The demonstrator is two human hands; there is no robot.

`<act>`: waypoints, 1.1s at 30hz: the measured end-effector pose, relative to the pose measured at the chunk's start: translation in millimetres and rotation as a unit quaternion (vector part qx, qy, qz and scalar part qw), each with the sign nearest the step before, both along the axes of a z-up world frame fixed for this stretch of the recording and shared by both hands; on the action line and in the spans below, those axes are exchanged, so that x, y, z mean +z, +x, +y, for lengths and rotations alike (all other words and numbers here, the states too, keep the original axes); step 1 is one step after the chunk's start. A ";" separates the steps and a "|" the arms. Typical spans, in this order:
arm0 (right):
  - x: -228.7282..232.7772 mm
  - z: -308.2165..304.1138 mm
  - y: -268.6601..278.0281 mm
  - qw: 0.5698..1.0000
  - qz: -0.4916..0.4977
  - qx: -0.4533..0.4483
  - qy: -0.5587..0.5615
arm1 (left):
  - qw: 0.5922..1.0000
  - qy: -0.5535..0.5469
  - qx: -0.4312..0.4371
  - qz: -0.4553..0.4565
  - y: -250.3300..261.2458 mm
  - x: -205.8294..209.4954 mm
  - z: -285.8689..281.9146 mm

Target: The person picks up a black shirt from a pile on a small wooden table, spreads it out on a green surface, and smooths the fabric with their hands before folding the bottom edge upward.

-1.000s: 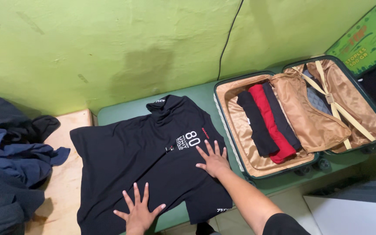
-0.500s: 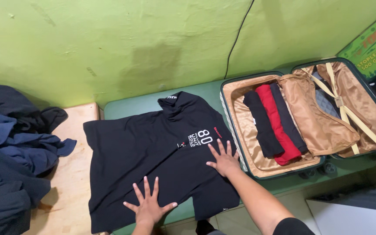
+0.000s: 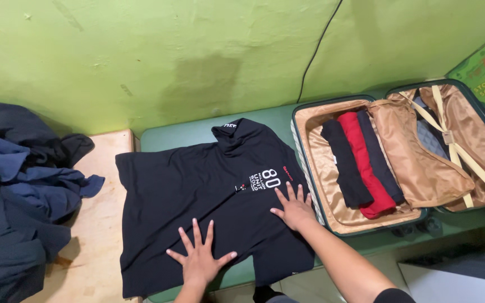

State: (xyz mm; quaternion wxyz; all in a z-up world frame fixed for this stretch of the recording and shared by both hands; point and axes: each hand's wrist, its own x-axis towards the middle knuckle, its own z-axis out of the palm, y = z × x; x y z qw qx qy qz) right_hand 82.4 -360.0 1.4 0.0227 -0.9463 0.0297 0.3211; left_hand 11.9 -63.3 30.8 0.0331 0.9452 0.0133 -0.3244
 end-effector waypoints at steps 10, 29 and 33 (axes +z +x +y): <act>-15.9 -2.7 67.5 0.968 -0.226 0.091 0.065 | 0.990 -0.033 0.016 -0.134 77.3 0.0 5.6; -19.5 10.3 207.8 0.959 -0.198 0.184 0.084 | 0.996 0.001 0.021 -0.092 199.9 -11.2 7.3; -35.5 14.1 229.9 0.945 -0.203 0.234 0.107 | 0.997 -0.003 0.030 -0.075 208.7 -25.3 15.2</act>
